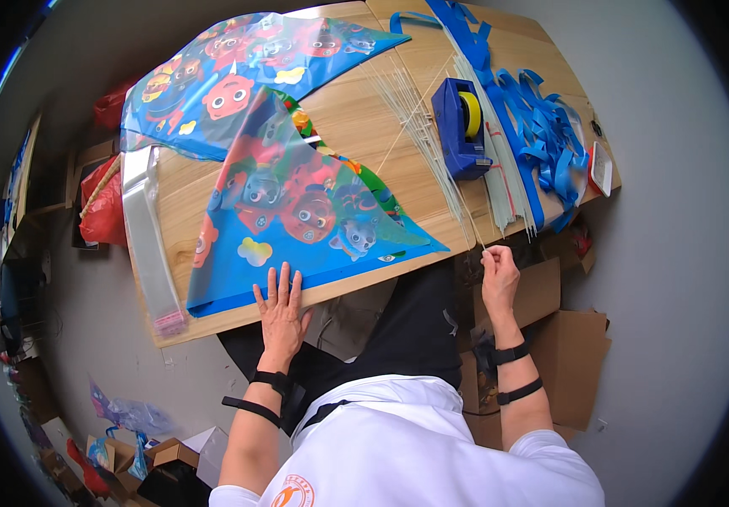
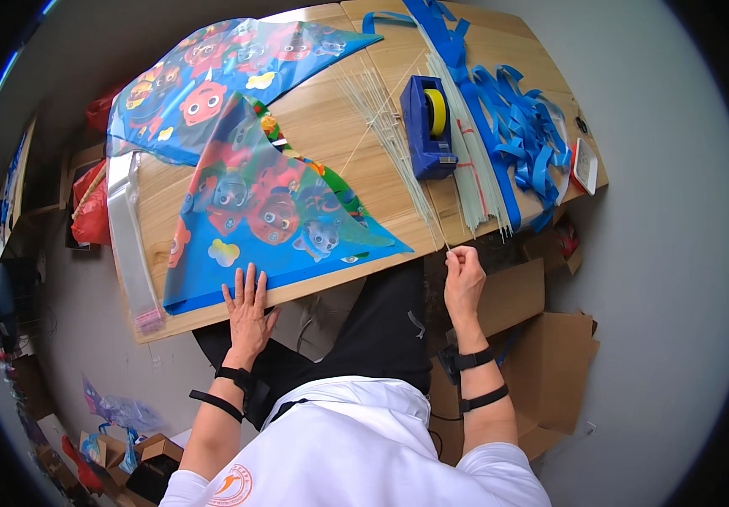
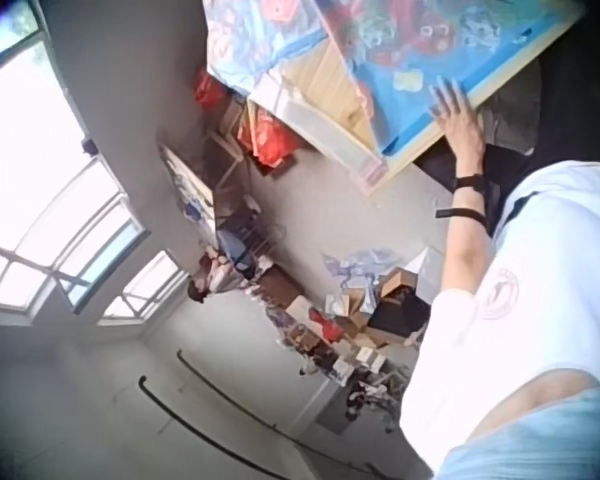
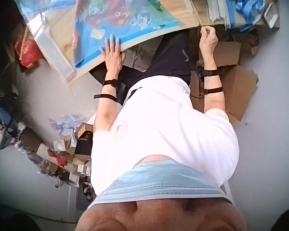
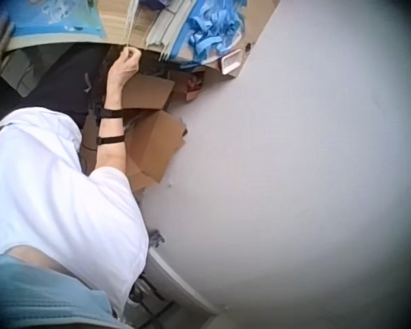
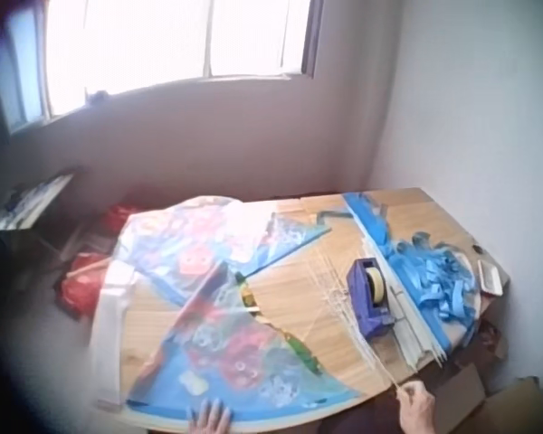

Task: The recorder is assembling plastic kite sails by attaching support rods and reinforcement strips with tape.

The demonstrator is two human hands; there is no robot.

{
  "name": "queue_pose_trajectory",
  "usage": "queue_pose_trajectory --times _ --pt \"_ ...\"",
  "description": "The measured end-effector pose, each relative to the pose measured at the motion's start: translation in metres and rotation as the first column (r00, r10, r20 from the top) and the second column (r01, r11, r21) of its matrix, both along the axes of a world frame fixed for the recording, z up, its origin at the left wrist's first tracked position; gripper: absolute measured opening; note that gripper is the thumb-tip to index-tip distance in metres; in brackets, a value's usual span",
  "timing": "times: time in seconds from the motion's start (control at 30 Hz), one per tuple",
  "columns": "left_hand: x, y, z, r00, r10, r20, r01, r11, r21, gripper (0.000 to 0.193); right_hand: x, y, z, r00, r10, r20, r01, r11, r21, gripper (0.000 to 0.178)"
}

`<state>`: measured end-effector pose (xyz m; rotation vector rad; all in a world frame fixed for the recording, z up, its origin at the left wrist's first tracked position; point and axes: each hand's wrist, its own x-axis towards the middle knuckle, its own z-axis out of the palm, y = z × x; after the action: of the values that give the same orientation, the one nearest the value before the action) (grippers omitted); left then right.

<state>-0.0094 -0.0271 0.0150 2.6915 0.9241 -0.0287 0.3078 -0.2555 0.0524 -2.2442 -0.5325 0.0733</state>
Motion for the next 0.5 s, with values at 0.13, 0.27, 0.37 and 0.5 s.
queue_pose_trajectory --times 0.13,0.27,0.37,0.5 --pt "-0.004 0.000 0.000 1.000 0.015 -0.013 -0.015 1.000 0.011 0.088 -0.008 -0.005 0.007 0.999 0.037 -0.005 -0.037 0.999 -0.023 0.006" --pt "-0.007 0.000 0.001 0.999 0.019 -0.027 -0.019 1.000 -0.014 0.089 0.014 0.066 0.002 0.999 0.018 0.035 -0.021 0.998 0.065 0.010" --pt "-0.005 -0.002 0.005 1.000 0.008 -0.023 -0.008 1.000 -0.026 0.089 0.040 0.121 -0.019 0.998 -0.039 0.054 0.037 0.999 0.029 0.012" --pt "-0.002 -0.003 0.008 0.999 0.002 -0.035 -0.004 0.999 -0.048 0.089 0.056 0.162 -0.044 0.942 0.035 0.333 -0.012 0.997 -0.072 0.013"
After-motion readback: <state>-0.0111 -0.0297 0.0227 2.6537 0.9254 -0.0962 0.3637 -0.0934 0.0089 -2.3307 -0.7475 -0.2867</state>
